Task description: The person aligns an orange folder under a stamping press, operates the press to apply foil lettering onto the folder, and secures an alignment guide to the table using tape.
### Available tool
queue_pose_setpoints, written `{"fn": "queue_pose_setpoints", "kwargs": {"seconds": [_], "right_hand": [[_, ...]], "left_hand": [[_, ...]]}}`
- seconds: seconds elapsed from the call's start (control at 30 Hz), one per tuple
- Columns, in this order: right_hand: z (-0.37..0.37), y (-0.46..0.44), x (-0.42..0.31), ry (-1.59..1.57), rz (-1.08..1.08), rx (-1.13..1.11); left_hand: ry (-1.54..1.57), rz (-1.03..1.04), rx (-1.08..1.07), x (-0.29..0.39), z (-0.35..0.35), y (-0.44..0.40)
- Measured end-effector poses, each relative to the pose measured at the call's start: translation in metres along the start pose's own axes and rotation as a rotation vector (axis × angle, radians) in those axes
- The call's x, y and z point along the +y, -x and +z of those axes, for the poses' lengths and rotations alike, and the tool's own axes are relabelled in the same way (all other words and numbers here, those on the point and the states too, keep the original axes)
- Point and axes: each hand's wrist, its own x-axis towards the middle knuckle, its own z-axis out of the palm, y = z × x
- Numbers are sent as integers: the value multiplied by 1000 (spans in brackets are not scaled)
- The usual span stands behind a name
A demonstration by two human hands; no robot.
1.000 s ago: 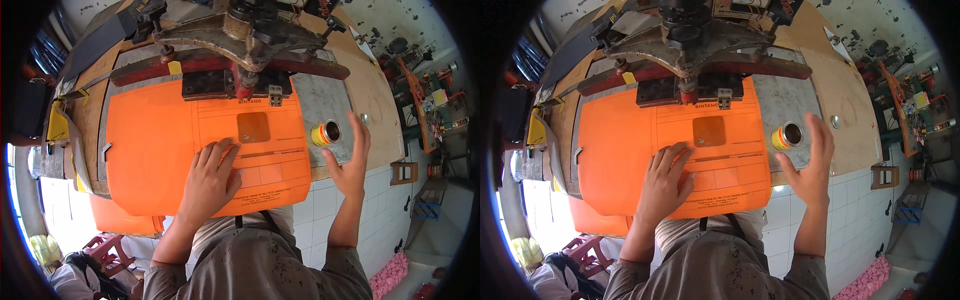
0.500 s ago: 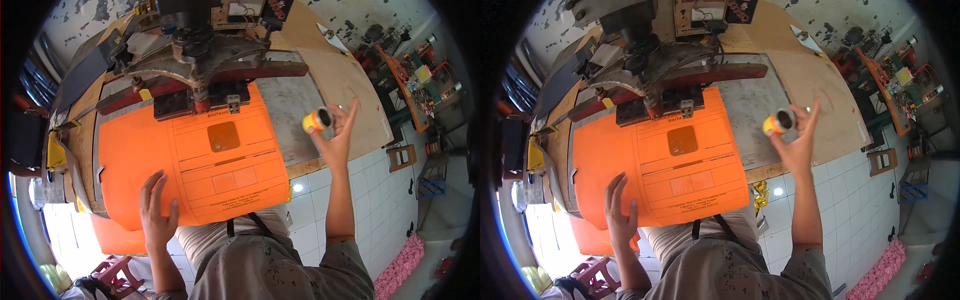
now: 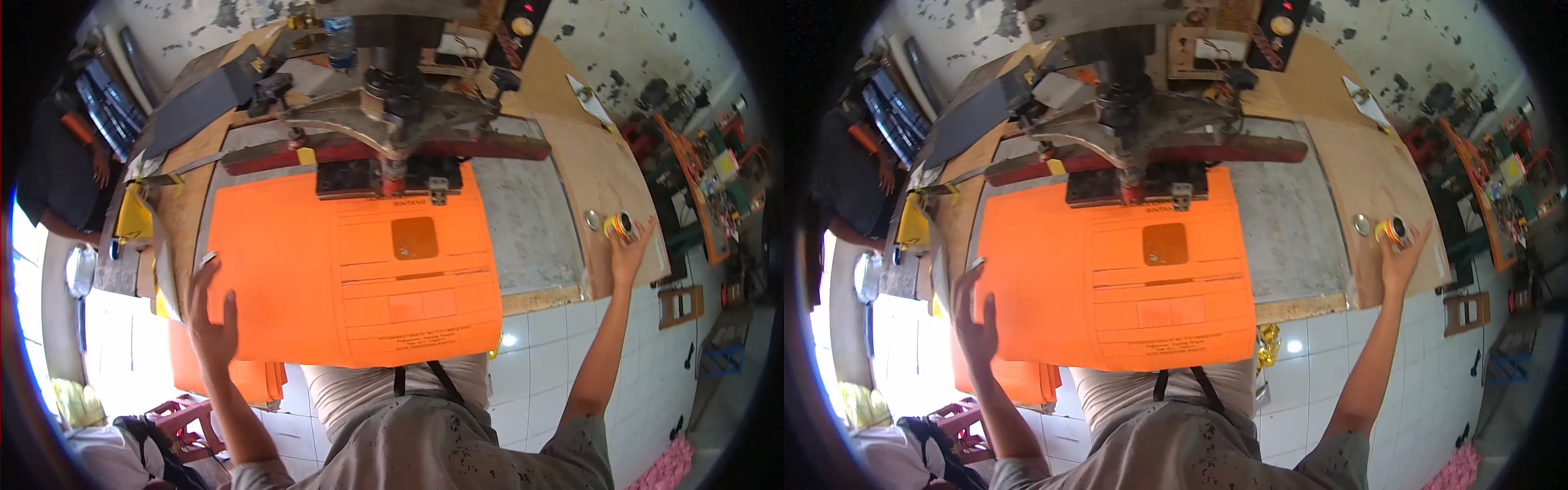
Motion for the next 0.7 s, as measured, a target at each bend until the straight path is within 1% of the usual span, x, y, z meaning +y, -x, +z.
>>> {"fn": "queue_pose_setpoints", "kwargs": {"seconds": [0.07, 0.1, 0.13, 0.17, 0.23, 0.27, 0.33, 0.4, 0.43, 0.47, 0.57, 0.67, 0.7], "right_hand": [[-7, 11, -9, 108, -123, 35], [-10, 20, -10, 145, -171, 58], [-16, 30, 2, 185, -115, 85], [-17, 40, 14, 220, -57, 111], [-14, 71, -25, 207, -73, 92], [-13, 85, -41, 172, -10, 83], [-4, 110, -54, 135, 82, 65], [-2, 130, -58, 142, 143, 62], [-1, 136, -60, 156, 123, 68], [1, 139, -62, 171, 102, 77], [6, 143, -58, 193, 51, 93], [4, 142, -42, 188, 39, 104], [7, 140, -39, 183, 38, 111]], "left_hand": [[-131, 47, -6, -17, -17, -48], [-119, 28, -10, -28, -21, -75], [-113, 6, -9, -41, -27, -105], [-200, -25, -55, -63, -34, -138], [-420, -101, -119, -122, -46, -207], [-555, -152, -135, -160, -54, -238], [-688, -198, -171, -275, -72, -291], [-563, -352, -358, -400, -89, -338], [-912, -144, -620, -469, -95, -356], [-1251, 91, -870, -510, -93, -371], [-977, -70, -894, -515, -82, -386], [-347, -685, -403, -525, -62, -389], [-467, -652, -442, -518, -61, -386]]}}
